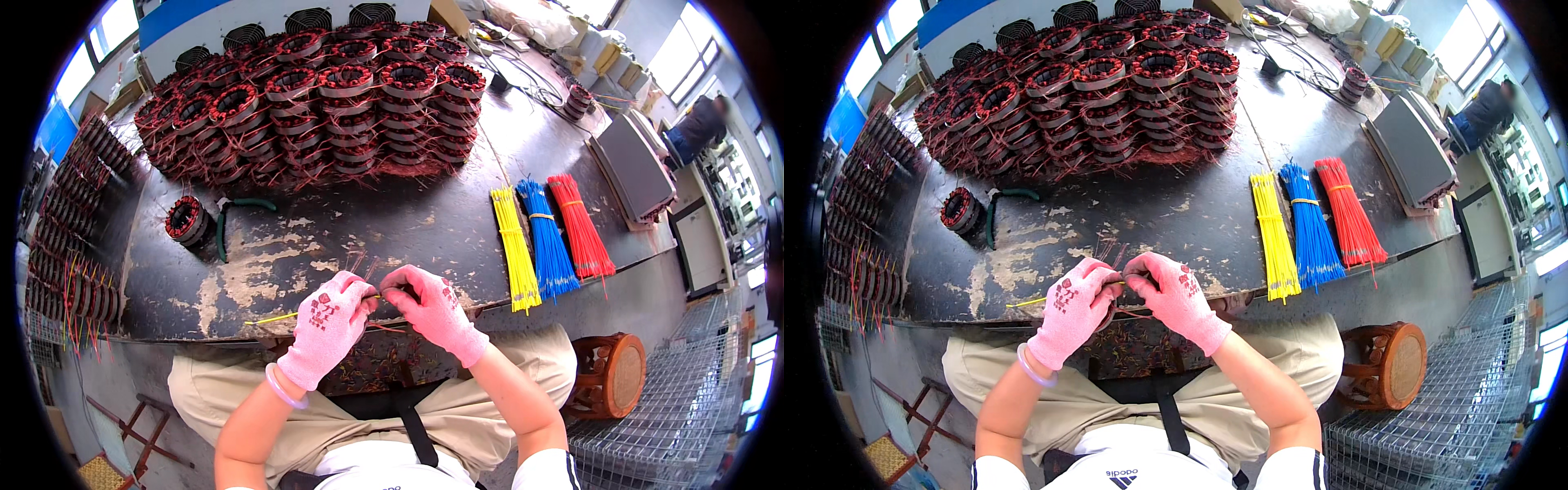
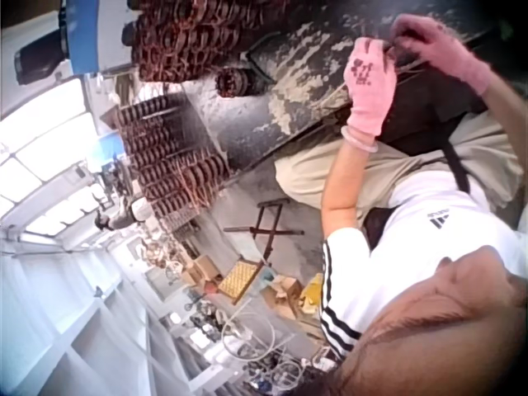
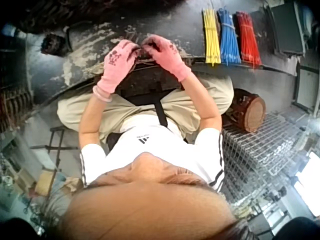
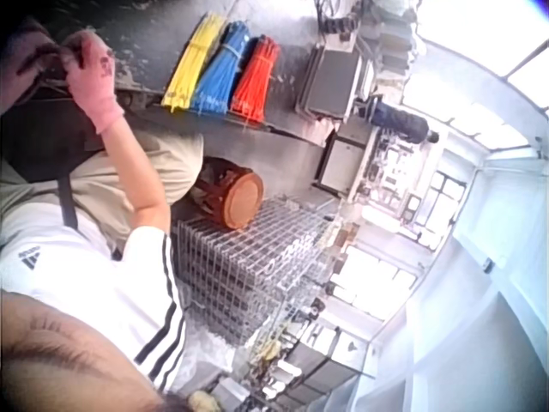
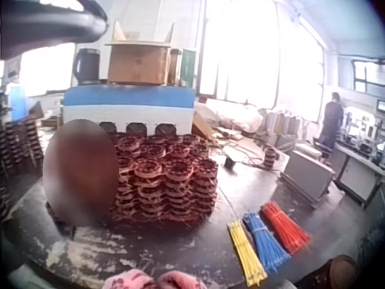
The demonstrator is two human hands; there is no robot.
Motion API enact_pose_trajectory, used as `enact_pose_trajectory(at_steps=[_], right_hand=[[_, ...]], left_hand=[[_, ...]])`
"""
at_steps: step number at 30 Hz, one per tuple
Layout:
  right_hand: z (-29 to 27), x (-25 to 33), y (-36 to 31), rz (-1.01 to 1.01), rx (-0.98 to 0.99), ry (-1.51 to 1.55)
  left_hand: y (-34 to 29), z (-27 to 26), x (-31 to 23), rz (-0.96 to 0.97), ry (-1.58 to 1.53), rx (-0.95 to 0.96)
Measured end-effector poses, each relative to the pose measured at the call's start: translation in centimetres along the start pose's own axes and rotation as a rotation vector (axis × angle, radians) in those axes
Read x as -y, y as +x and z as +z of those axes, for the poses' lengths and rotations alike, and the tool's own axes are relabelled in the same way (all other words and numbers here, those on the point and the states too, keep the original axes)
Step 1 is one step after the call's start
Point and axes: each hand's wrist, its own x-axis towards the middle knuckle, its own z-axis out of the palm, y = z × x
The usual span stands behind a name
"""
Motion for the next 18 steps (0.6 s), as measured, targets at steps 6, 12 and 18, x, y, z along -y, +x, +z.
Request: enact_pose_trajectory(at_steps=[6, 12, 18], right_hand=[[-0.6, 0.6, 0.3, 0.108, 0.069, 0.032], [-0.5, -3.6, 1.6, 0.22, 0.108, 0.285], [-0.9, 0.0, -1.7, -0.077, -0.104, -0.345]], left_hand=[[0.0, 0.5, 0.3, 0.017, -0.056, -0.013], [0.3, 1.9, 1.1, 0.101, -0.082, -0.032], [-0.1, 1.8, 1.3, 0.11, -0.07, -0.058]])
